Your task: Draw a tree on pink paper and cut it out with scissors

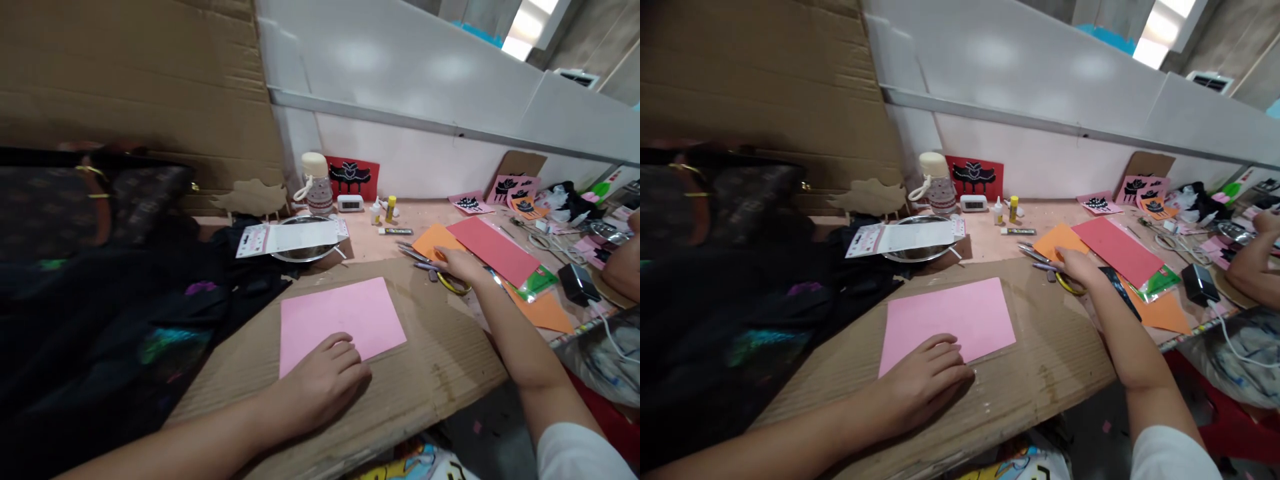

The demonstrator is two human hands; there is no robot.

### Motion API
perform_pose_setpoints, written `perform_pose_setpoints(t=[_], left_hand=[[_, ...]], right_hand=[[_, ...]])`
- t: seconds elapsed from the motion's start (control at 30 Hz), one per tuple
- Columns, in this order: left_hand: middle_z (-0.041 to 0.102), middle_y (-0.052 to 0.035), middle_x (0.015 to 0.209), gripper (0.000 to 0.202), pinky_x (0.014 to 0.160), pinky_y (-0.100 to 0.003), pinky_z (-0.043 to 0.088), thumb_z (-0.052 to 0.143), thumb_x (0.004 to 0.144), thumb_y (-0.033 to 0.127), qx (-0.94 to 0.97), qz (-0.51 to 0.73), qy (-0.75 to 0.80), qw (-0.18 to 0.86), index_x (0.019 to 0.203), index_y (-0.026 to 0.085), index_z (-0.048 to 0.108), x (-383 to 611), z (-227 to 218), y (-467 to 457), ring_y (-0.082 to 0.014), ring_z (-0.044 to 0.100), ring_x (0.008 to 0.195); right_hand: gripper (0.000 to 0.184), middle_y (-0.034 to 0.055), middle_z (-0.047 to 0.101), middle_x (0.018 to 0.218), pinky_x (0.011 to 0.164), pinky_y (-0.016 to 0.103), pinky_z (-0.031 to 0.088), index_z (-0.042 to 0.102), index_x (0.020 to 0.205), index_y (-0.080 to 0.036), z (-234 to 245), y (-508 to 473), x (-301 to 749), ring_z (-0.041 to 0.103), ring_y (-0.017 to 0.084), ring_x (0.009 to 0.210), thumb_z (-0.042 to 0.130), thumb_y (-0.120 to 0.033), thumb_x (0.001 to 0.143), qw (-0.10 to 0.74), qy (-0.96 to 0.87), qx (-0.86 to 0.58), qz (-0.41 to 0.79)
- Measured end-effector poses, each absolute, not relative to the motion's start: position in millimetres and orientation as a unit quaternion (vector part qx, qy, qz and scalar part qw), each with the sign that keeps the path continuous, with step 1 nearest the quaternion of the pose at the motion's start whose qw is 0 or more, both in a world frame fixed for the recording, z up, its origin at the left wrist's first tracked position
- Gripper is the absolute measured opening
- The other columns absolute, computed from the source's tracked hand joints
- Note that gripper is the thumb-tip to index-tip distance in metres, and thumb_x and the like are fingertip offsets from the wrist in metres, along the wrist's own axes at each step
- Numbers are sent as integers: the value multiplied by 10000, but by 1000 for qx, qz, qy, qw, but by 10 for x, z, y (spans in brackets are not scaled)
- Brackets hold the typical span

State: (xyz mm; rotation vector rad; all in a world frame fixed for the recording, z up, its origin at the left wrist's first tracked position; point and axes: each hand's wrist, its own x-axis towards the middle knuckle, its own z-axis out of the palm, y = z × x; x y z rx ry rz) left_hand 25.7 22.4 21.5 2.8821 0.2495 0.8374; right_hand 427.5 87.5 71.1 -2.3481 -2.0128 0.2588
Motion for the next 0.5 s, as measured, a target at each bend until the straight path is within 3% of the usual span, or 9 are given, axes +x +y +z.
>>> perform_pose_setpoints(t=[0.13,0.2,0.33,0.43,0.5], left_hand=[[688,-9,778,266,978,-401,530,479,1041,100,953,274,100,79,987,212,714,230,236,269,-189,627,739],[697,-21,794,277,974,-406,538,475,1049,108,951,273,106,100,993,213,725,219,243,297,-192,632,758],[702,-47,812,295,915,-396,546,465,1071,146,937,271,116,187,997,214,742,192,234,329,-198,627,781],[714,-66,835,287,811,-350,542,485,1087,220,906,269,139,296,1017,227,763,164,222,326,-206,637,807],[739,-74,884,267,790,-344,551,503,1099,297,864,271,168,389,1097,231,762,157,238,347,-210,661,831]], right_hand=[[574,163,655,1542,1107,384,511,643,1487,-196,777,821,4439,659,344,1382,741,-367,948,7,-670,-736,95],[516,141,697,1495,1083,390,536,682,1449,-209,786,823,4490,700,334,1326,725,-299,944,10,-675,-732,92],[323,180,826,1220,993,446,597,819,1199,-165,836,821,4457,789,364,1138,583,-158,979,59,-670,-739,32],[419,194,787,1319,1056,493,588,765,1317,-159,943,677,4250,753,356,1239,444,-154,1048,145,-663,-732,-52],[483,121,743,1432,1143,461,555,744,1344,-232,1024,483,4009,702,269,1343,351,-136,1079,218,-695,-677,-106]])
